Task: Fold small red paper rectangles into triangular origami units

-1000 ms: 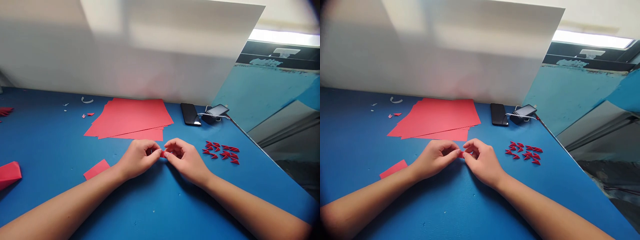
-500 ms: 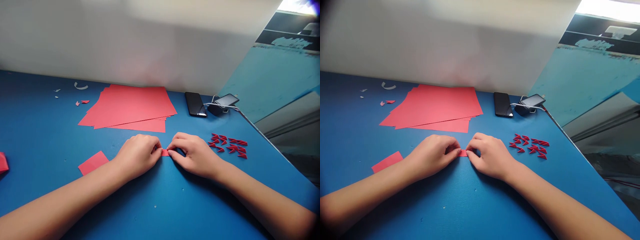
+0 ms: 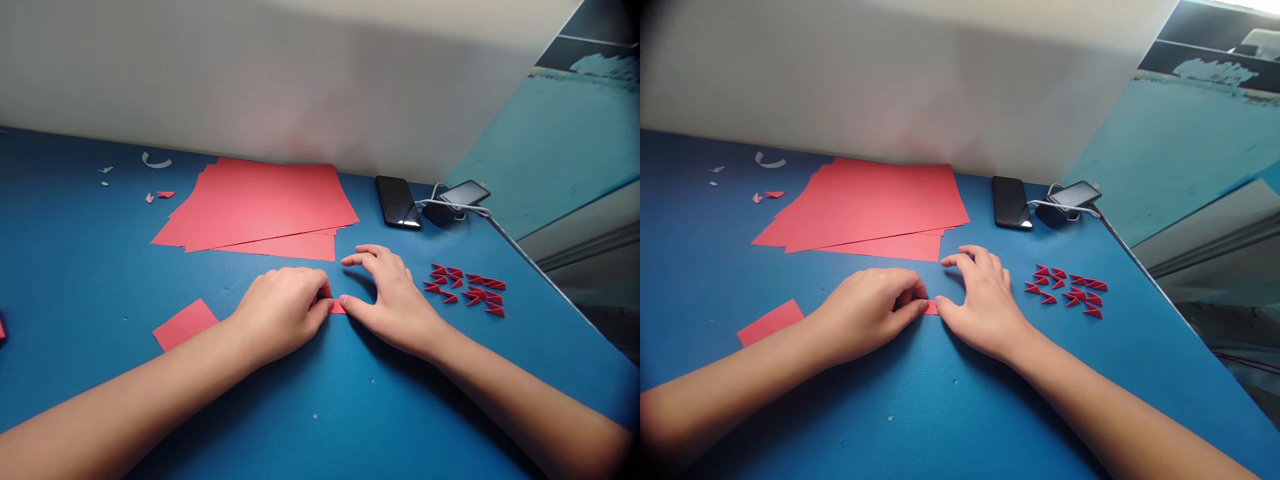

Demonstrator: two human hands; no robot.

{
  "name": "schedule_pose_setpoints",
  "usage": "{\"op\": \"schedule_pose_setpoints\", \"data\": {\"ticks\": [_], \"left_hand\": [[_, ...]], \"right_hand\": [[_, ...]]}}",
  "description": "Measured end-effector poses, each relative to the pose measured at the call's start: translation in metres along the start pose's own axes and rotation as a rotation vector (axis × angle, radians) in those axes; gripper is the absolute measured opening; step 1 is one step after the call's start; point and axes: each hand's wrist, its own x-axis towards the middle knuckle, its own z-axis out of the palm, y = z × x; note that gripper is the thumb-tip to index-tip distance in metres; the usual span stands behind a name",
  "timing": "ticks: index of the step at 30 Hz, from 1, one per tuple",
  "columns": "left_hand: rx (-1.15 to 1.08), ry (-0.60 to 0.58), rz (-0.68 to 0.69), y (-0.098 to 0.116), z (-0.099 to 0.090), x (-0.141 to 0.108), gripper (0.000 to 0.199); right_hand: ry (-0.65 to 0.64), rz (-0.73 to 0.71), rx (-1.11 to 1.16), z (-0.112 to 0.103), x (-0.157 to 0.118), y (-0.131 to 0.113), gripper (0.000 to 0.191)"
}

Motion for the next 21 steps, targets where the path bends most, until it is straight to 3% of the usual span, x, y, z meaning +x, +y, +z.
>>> {"op": "schedule_pose_setpoints", "data": {"ticks": [7, 21], "left_hand": [[0.038, -0.008, -0.008, 0.0015, 0.0002, -0.0014, 0.017], [0.009, -0.028, -0.027, 0.0017, -0.0004, 0.0014, 0.019]], "right_hand": [[-0.067, 0.014, -0.074, 0.0043, 0.0018, 0.0034, 0.052], [-0.130, 0.053, -0.036, -0.0006, 0.0056, 0.0025, 0.051]]}}
